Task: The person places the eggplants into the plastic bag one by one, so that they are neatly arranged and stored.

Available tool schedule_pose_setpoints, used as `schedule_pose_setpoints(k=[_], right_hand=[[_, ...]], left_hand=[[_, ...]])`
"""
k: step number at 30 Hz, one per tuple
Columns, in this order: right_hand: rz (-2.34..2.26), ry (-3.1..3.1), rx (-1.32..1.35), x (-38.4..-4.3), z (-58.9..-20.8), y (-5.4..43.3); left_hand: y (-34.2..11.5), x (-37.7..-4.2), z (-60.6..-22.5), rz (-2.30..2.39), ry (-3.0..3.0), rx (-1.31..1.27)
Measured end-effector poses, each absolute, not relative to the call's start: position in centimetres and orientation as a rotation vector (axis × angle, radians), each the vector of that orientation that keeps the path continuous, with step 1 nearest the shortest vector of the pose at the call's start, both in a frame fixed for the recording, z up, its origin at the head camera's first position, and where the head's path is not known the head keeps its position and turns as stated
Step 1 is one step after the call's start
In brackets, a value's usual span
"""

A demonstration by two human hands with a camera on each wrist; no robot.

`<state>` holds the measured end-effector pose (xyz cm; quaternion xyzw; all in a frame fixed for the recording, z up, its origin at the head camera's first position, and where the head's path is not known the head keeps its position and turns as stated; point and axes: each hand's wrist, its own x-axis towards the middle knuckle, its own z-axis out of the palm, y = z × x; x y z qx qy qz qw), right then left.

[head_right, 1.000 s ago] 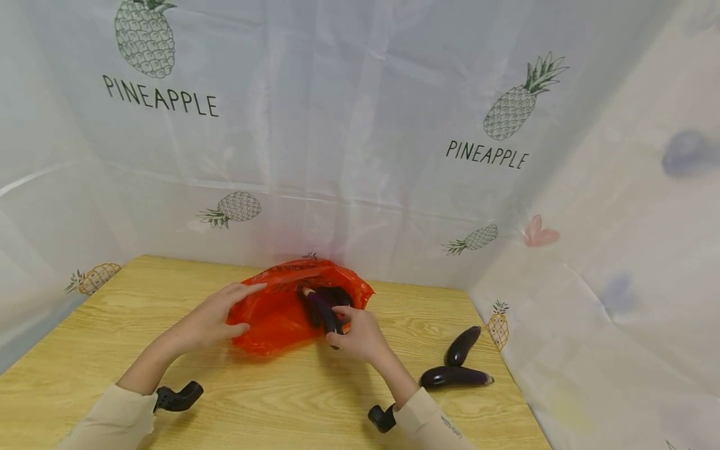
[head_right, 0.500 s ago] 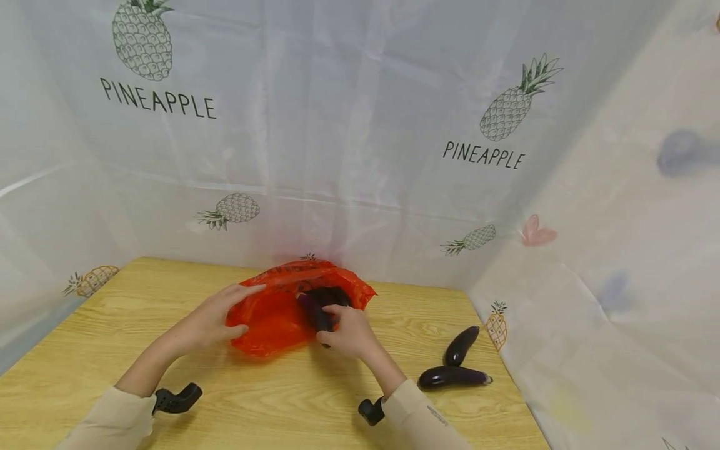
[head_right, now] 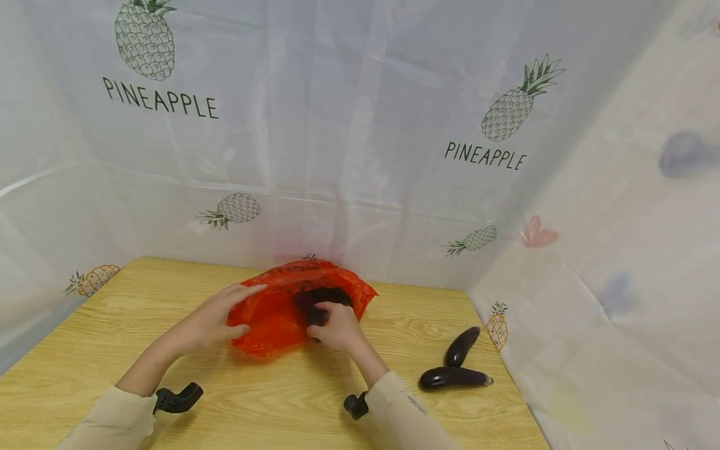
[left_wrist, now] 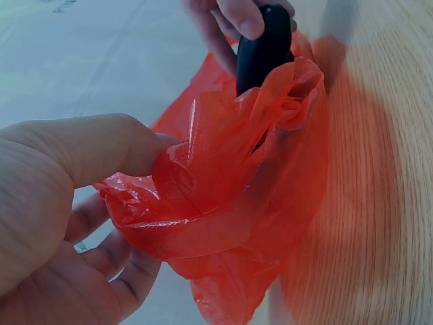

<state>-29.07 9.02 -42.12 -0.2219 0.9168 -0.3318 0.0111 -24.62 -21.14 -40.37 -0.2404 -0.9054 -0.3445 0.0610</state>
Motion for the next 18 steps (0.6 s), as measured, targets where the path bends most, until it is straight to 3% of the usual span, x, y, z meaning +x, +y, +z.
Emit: schedule_pose_setpoints(k=[18], right_hand=[[-1.116, 2.892, -0.582, -29.2, -44.3, 6.6]], left_hand=[[-21.2, -24.7, -40.7, -1.051, -2.758, -0.718]])
